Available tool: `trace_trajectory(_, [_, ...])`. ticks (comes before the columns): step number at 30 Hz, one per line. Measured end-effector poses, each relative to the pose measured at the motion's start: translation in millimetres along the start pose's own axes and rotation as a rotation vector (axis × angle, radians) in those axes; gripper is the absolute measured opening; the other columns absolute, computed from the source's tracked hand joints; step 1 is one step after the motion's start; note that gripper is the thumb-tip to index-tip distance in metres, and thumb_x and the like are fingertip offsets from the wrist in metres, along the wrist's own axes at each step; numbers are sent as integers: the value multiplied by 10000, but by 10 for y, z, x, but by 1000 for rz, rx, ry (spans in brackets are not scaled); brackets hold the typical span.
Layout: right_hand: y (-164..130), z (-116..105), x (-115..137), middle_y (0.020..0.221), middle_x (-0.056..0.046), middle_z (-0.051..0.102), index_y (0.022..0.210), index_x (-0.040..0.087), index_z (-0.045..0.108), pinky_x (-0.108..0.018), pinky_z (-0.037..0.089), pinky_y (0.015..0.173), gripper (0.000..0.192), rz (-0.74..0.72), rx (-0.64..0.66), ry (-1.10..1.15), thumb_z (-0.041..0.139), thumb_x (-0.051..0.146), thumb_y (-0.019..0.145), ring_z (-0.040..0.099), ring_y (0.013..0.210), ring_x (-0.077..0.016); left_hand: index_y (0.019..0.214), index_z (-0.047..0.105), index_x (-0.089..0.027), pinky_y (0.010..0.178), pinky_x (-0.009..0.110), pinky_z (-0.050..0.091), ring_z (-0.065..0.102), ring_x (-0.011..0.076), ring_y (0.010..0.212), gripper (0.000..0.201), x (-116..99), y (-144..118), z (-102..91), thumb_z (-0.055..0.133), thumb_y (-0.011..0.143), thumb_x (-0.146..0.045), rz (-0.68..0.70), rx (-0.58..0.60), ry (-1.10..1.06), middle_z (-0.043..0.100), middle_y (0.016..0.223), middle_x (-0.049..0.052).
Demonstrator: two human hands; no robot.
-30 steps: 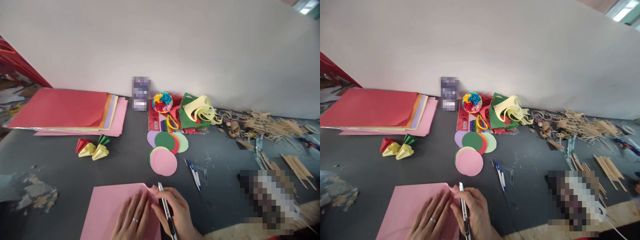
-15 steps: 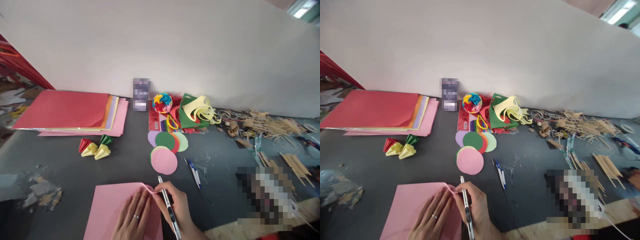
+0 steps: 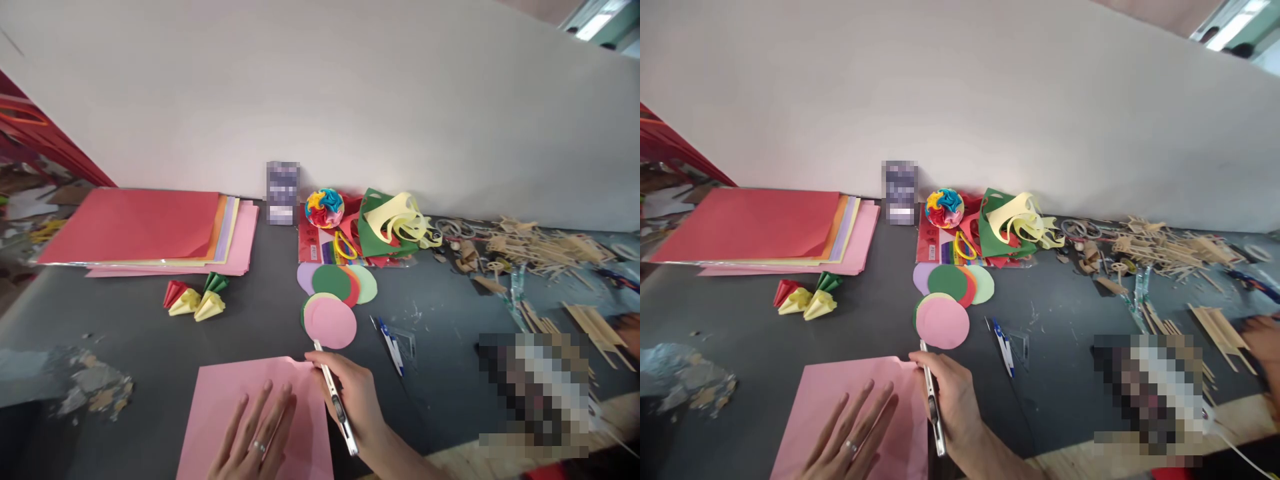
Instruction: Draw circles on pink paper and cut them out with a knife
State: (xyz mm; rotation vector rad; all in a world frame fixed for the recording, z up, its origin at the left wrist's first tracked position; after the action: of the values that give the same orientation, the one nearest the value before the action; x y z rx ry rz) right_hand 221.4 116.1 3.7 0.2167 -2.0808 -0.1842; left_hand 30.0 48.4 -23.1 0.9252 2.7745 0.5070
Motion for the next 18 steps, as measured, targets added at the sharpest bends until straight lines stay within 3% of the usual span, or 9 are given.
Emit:
trace_trajectory(5, [79,72,79,942,-32,823,1183,320,736,-187,607,663,313,-29,90,19,611,140,960,795,766,-161,1470,532,-359,1064,361,517,584,171,1362,588,63,155,13,481,953,-634,140,72,2,618,1492,-104])
trace_trajectory(9, [-18,21,102,994,-68,815,1256,287,708,-216,639,688,289,-43,62,-42,650,234,978,802,839,-198,1465,531,-375,1074,325,493,612,138,1312,501,65,210,-3,455,996,-531,101,53,-22,647,1462,-111])
trace_trajectory(12, [-190,-118,90,981,-85,800,1295,300,657,-241,630,689,336,-19,34,-159,670,234,966,797,844,-204,1538,429,-350,1062,314,498,599,138,1334,539,96,207,-25,419,1017,-487,64,60,-32,631,1487,-90])
trace_trajectory(14, [-348,-219,83,868,-66,782,1178,301,674,-244,595,603,238,6,18,-232,685,239,948,783,747,-189,1574,356,-350,1042,322,506,617,140,1317,547,157,180,-42,353,1040,-469,2,19,-35,648,1470,-75])
trace_trajectory(16, [-545,-237,77,728,-31,739,998,295,665,-238,521,490,96,13,87,-294,718,278,920,740,609,-161,1586,331,-354,1020,332,508,627,150,1312,541,219,139,-33,314,1052,-442,-56,5,-29,643,1478,-59])
trace_trajectory(18, [-777,-193,68,637,-5,693,890,294,619,-260,456,424,130,7,134,-348,742,337,889,691,520,-154,1580,351,-360,1005,338,505,613,162,1338,529,257,101,-5,326,1053,-399,-90,28,-22,615,1508,-53])
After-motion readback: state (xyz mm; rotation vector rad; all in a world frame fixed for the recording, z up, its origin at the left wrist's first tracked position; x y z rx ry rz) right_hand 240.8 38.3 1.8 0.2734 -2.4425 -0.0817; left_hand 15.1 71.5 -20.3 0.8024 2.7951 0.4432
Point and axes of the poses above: each hand's wrist, its own y-axis towards the middle knuckle, its own z-axis out of the palm, x = y × z, the point moved 5 cm from there along y, towards the middle knuckle
